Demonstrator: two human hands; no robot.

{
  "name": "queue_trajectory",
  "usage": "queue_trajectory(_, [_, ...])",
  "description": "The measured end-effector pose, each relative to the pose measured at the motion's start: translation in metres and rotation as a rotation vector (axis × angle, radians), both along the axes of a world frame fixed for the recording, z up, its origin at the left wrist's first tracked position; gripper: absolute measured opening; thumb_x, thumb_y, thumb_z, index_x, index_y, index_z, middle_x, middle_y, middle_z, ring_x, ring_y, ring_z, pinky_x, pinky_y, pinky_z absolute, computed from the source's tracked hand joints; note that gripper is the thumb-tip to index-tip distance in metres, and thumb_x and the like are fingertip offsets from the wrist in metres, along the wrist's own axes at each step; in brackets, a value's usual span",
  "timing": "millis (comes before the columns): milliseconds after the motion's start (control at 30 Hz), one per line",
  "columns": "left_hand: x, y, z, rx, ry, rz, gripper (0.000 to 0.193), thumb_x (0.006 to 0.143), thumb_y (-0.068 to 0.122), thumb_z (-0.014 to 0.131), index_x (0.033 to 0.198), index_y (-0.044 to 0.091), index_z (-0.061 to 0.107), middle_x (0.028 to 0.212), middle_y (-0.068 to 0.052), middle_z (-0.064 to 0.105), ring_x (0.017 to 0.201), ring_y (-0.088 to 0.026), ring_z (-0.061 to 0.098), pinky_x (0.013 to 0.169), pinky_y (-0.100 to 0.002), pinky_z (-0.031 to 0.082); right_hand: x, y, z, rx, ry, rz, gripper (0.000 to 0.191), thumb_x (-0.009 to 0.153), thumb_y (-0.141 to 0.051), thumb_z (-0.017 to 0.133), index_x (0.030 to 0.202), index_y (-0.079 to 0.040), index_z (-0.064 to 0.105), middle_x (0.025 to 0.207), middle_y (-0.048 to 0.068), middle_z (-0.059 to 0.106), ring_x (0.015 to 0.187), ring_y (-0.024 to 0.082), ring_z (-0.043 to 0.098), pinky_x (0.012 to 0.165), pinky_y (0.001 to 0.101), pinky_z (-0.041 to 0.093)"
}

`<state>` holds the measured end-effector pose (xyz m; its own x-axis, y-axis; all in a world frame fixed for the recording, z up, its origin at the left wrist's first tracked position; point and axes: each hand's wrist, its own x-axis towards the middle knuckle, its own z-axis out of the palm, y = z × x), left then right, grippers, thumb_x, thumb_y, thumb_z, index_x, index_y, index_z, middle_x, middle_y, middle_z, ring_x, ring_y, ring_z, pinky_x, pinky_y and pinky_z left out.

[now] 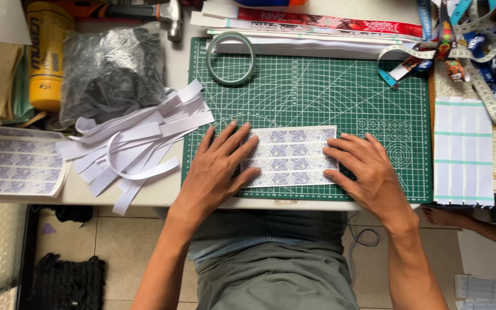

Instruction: The person arranges white paper strips in rows on a small taped base on a cutting mat, then applies strips of green masking tape across them to hold the rows together. They press the assembly flat, flip it over, add a printed sheet, stack more strips, and tape across the stack again.

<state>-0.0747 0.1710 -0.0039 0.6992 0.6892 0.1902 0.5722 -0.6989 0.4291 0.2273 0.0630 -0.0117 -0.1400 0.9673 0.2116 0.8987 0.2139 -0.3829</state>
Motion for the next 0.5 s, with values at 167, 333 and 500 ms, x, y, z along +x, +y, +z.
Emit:
queue_trajectory(167, [-0.003,-0.003,-0.003,-0.054,0.03,0.0,0.07,0.092,0.055,0.064,0.148,0.015,0.053,0.16,-0.014,0.04,0.149,-0.035,0.033,0.123,-0.052,0.021,-0.007,-0.009,-0.003,0.021,0.014,-0.051,0.042,0.089,-0.03,0.074,0.126,-0.012,0.07,0.135,0.007,0.066,0.135,0.03,0.055,0.122,0.0558,0.035])
queue_trajectory(333, [-0.001,-0.003,-0.006,-0.041,0.019,0.032,0.07,0.095,0.053,0.06,0.152,0.015,0.049,0.164,-0.019,0.034,0.152,-0.036,0.031,0.125,-0.05,0.021,-0.007,-0.012,-0.003,0.023,0.021,-0.077,0.043,0.09,-0.029,0.073,0.128,-0.012,0.069,0.137,0.007,0.065,0.136,0.03,0.055,0.122,0.0551,0.035])
queue_trajectory(500, [0.001,-0.006,-0.009,-0.026,0.02,0.06,0.07,0.095,0.051,0.06,0.153,0.014,0.048,0.163,-0.02,0.035,0.152,-0.037,0.032,0.126,-0.049,0.022,-0.007,-0.011,-0.001,0.035,0.0,-0.072,0.042,0.09,-0.033,0.072,0.128,-0.015,0.07,0.137,0.004,0.066,0.137,0.028,0.055,0.123,0.0537,0.036])
